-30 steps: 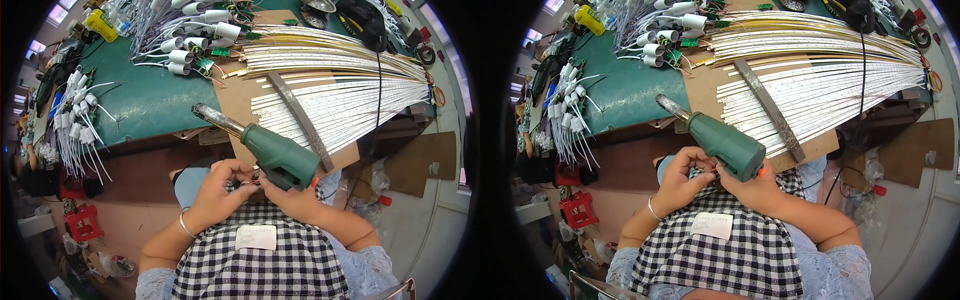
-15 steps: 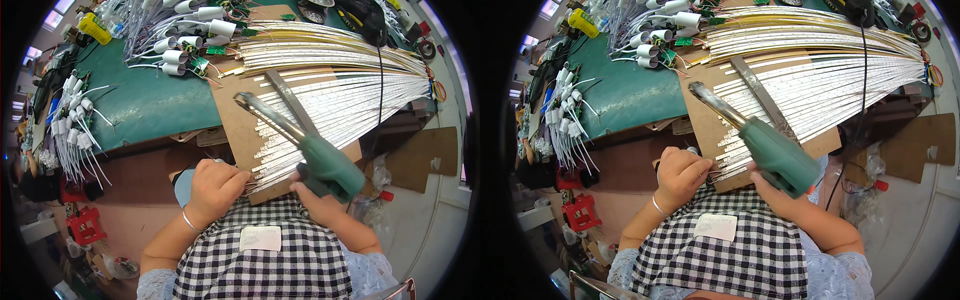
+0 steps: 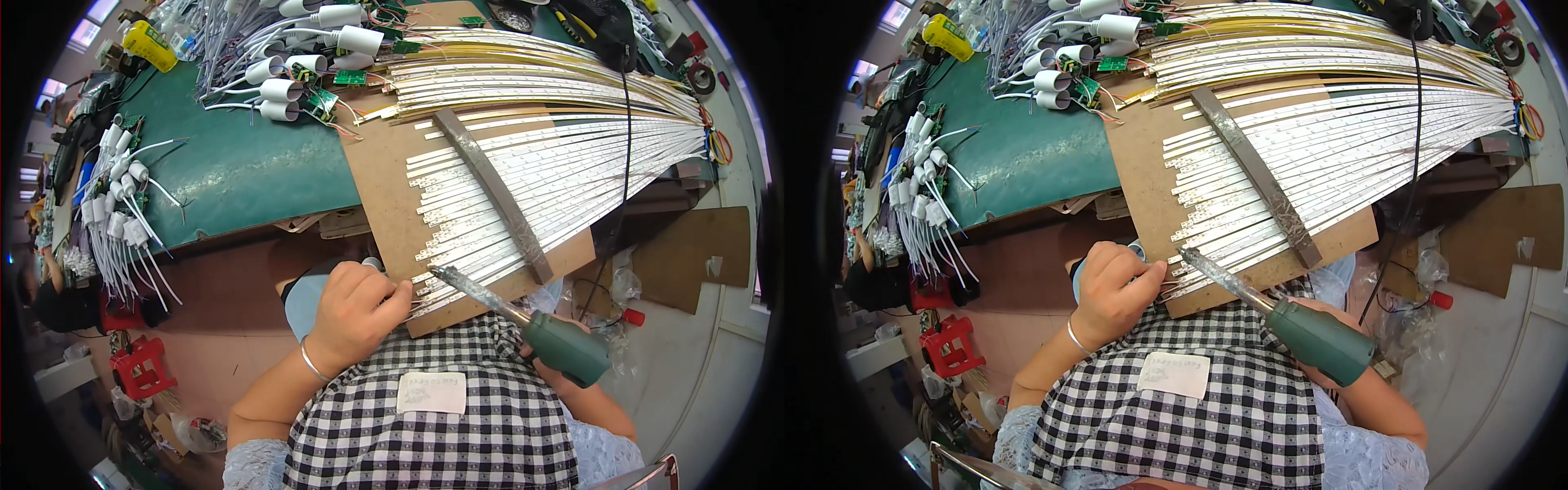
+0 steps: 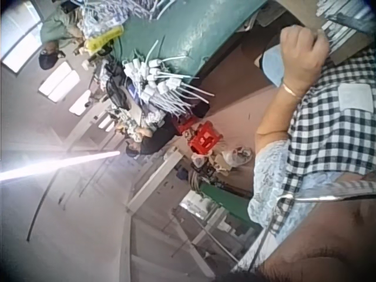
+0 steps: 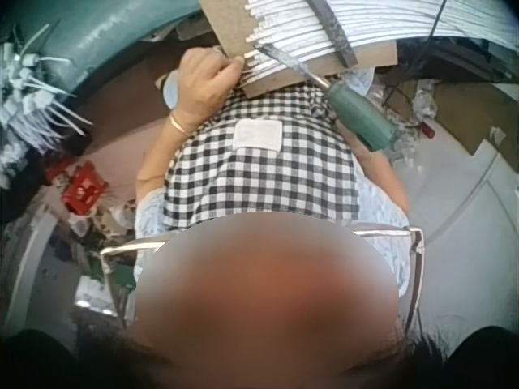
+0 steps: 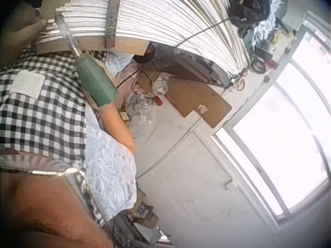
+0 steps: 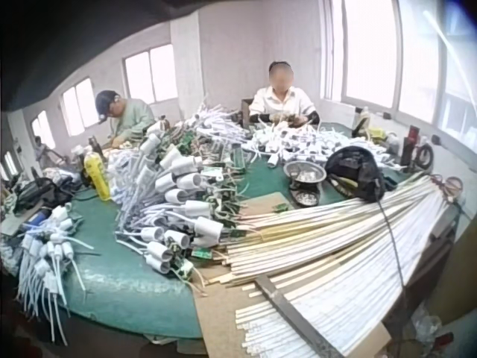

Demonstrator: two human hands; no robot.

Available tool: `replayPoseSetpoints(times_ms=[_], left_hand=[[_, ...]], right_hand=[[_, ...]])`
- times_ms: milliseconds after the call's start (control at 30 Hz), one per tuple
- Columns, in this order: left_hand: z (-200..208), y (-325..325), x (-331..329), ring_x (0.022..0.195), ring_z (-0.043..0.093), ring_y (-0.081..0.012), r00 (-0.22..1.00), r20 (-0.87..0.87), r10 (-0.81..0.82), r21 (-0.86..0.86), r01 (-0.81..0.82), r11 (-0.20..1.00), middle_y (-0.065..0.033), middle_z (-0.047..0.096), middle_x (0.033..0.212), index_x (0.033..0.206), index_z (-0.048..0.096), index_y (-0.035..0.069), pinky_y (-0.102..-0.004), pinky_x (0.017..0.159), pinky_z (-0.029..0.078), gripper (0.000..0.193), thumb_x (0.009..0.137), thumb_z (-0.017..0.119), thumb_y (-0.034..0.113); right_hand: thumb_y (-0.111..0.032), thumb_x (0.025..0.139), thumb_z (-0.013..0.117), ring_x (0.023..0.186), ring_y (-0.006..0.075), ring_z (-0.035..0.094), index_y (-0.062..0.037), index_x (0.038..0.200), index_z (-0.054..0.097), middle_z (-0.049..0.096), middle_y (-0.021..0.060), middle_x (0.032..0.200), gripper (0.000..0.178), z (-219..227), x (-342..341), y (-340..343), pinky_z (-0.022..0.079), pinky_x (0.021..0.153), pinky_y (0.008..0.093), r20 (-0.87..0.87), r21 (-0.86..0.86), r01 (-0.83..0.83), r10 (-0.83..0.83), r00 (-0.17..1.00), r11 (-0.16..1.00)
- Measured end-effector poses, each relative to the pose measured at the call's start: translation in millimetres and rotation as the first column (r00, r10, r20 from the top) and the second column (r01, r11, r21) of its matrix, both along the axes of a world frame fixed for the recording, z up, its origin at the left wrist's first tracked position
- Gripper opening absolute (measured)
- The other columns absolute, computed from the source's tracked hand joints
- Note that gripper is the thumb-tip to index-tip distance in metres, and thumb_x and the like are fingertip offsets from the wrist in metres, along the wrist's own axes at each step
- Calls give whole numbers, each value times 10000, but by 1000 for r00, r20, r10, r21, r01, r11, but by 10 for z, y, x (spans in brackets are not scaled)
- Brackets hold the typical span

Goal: The person uses a soldering iron to attach white wires to a large array of parallel metal strips on a workbench. They repeatedly pick up a wire, apply the soldering iron to the connection point, and place the finished unit aside. The process is repetitive and involves handling multiple wires and metal strips.

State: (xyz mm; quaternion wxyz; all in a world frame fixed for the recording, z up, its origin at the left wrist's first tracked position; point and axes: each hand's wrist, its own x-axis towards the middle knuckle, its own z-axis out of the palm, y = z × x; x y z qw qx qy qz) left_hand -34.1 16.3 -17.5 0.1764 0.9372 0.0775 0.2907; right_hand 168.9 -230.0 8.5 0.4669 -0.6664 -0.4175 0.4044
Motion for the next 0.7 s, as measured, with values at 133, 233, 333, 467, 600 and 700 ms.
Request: replayPoseSetpoints(times_ms=[133,233,333,467,600,700], left_hand=[[25,-14,24,658,513,-210,1000,-10,11,2,-11,1000,-20,509,704,849,665,49,-348,591,395,188,669,714,26],[46,-22,34,657,510,-209,1000,-19,16,19,-15,1000,-19,502,692,846,662,42,-346,592,395,186,668,713,21],[58,-33,44,657,511,-208,999,-28,23,28,-22,999,-18,497,684,840,659,38,-344,594,395,182,667,713,21],[71,-41,46,656,511,-207,999,-43,31,30,-30,999,-19,495,682,835,658,36,-345,597,397,190,653,715,26],[80,-44,53,655,510,-207,998,-52,37,37,-35,999,-21,491,679,834,660,35,-346,600,398,202,639,715,29],[87,-45,57,655,509,-208,998,-60,35,31,-33,999,-23,491,679,835,661,34,-346,604,399,206,635,711,28]], right_hand=[[-115,901,596,738,209,683,41,1128,604,688,133,953,276,3,-25,-5,561,625,280,-75,-16,34,-35,997,999],[-120,902,592,763,206,684,45,1133,598,686,135,963,284,-16,-22,-6,563,648,279,-104,-20,31,-33,994,999],[-125,903,588,788,202,685,49,1137,591,685,137,974,292,-27,-8,-9,564,670,278,-122,-25,20,-23,992,999],[-131,905,582,822,198,686,54,1144,583,682,140,988,302,-58,19,-1,567,700,277,-141,-39,-11,5,990,999],[-137,906,576,855,193,687,60,1150,574,680,143,1002,314,-89,69,-16,569,730,276,-129,-74,-86,76,989,994],[-70,956,503,911,209,699,82,1224,534,676,178,1074,310,-88,120,6,588,763,278,42,-39,-235,237,971,971]])
